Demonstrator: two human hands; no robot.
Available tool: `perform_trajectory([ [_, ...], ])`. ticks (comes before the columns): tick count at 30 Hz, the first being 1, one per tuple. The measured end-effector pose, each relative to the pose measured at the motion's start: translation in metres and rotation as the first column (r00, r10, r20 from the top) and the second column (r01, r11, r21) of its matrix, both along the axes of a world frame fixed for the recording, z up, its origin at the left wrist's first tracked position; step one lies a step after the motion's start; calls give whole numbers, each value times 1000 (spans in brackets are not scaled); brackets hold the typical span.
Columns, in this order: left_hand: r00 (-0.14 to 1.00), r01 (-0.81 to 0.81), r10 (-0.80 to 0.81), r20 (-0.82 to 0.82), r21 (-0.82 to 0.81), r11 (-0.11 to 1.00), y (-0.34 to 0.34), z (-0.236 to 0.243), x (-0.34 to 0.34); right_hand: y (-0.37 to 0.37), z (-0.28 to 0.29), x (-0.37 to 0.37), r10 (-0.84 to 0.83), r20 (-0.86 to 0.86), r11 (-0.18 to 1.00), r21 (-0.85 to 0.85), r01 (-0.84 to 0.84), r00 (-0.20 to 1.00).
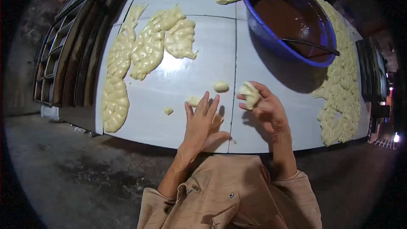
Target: The person fills pieces of dough with chocolate filling and shapes them by hand, moves racks of baking tins onto the floor, fills and shapes more dough pieces, and places the shaped dough into baking tins.
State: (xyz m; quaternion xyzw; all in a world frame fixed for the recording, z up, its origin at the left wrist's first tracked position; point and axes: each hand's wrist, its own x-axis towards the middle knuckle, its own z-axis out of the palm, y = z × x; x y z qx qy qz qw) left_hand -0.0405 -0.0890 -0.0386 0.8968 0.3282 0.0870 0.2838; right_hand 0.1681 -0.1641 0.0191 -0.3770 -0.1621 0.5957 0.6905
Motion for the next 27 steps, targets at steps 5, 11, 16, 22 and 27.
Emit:
perform_trajectory([
  [5,942,-16,54,332,-117,993,9,40,38,-1,-11,-13,67,55,973,-225,-53,996],
  [11,901,-30,312,303,-673,739,10,37,49,-11,-20,-1,220,462,877,-480,34,859],
  [16,870,93,360,337,-829,552,0,31,62,-32,-46,6,-133,715,966,-62,252,687],
  [22,583,238,192,789,-392,889,-15,40,113,-28,-11,3,-235,440,968,25,249,867],
  [27,514,243,314,798,-487,839,-34,24,149,-22,34,20,-191,-54,968,157,197,980],
])
